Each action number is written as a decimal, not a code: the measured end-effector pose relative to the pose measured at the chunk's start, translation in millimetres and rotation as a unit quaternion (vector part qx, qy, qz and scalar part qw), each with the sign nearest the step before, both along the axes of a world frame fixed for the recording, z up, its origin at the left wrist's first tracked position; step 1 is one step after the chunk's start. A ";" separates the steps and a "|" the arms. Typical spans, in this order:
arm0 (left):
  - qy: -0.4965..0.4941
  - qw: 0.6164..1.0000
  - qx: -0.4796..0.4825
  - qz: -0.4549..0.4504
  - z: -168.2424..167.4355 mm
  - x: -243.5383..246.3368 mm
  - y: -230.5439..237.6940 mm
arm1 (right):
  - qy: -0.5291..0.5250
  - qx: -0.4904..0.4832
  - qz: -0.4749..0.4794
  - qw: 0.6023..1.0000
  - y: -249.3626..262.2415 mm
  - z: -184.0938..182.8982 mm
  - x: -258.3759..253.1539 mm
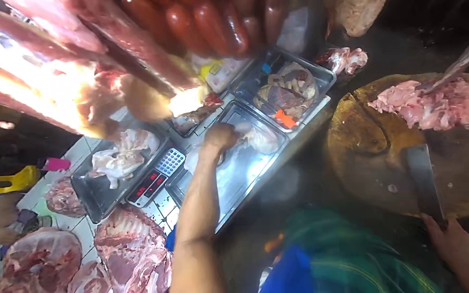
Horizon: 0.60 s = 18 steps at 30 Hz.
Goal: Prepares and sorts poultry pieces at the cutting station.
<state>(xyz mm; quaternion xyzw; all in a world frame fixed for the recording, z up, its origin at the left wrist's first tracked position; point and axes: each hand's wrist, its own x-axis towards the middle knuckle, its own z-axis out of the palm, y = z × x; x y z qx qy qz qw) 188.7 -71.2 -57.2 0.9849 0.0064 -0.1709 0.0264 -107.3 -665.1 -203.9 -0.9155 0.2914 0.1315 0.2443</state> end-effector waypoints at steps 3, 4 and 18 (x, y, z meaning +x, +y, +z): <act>-0.005 0.991 0.115 -0.073 50.6 -22.8 -48.2 | -0.014 0.021 0.030 0.999 -5.2 20.3 -21.1; -0.005 0.986 0.141 -0.090 65.1 -29.7 -69.2 | -0.003 0.027 0.056 0.998 -14.4 25.4 -29.1; 0.244 0.916 -0.294 0.120 81.2 -82.2 -303.5 | 0.053 0.248 -0.047 0.966 -91.7 3.4 -18.2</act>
